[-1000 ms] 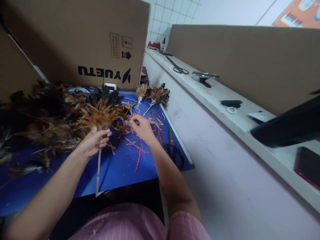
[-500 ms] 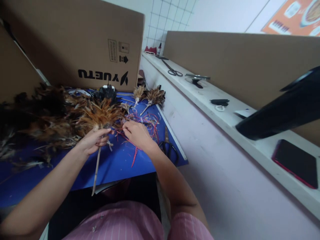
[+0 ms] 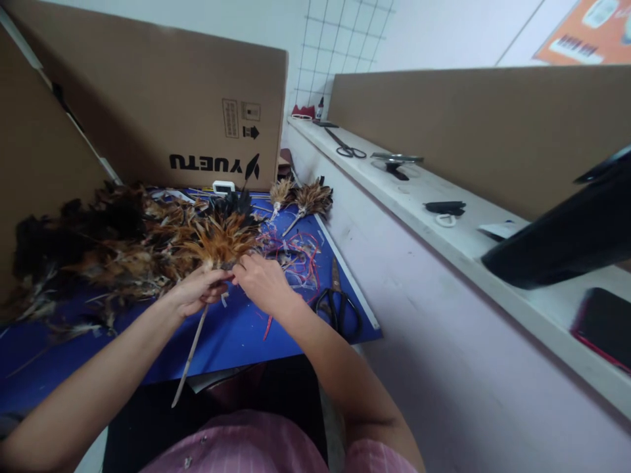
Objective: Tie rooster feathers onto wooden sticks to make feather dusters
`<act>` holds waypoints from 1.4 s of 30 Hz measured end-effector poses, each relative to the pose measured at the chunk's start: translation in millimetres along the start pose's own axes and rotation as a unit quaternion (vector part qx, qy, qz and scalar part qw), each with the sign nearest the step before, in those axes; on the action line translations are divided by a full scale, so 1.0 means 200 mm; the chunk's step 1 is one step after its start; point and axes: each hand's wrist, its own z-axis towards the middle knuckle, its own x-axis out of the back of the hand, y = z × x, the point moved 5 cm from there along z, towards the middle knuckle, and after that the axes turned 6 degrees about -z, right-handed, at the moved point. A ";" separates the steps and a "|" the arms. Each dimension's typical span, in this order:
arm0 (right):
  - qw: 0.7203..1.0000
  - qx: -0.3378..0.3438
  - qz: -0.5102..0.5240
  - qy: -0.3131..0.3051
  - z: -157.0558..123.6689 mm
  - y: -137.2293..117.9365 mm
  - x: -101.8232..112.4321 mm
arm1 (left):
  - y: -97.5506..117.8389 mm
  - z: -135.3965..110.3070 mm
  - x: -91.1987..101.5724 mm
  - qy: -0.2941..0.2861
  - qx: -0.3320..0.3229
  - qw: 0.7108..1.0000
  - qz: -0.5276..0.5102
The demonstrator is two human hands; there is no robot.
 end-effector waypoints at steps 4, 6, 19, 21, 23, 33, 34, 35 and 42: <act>1.000 0.003 0.003 0.026 -0.01 0.00 -0.03 | -0.01 0.00 -0.01 -0.012 0.012 1.000 0.021; 0.999 -0.001 0.017 0.036 -0.01 0.00 -0.05 | -0.01 0.00 -0.01 -0.011 0.012 1.000 0.020; 0.992 -0.041 0.114 0.043 -0.06 0.10 -0.08 | -0.02 -0.01 0.06 -0.010 0.020 0.999 0.025; 0.993 -0.044 0.106 0.042 -0.07 0.10 -0.06 | -0.02 -0.01 0.06 -0.013 0.020 0.999 0.034; 0.994 -0.047 0.083 0.045 -0.08 0.11 -0.04 | -0.01 0.00 0.07 -0.009 0.017 0.999 0.044; 1.000 -0.004 -0.021 0.023 -0.08 0.05 -0.03 | -0.02 0.03 0.05 0.000 0.024 0.999 0.030; 0.999 0.004 -0.024 0.023 -0.08 0.04 -0.04 | -0.02 0.03 0.03 -0.008 0.023 0.999 0.037; 0.999 0.010 -0.026 0.025 -0.07 0.02 -0.05 | -0.02 0.03 0.02 -0.017 0.024 0.999 0.044; 0.999 0.007 0.002 0.031 -0.07 0.01 -0.10 | -0.05 0.02 0.00 -0.008 0.038 0.998 0.039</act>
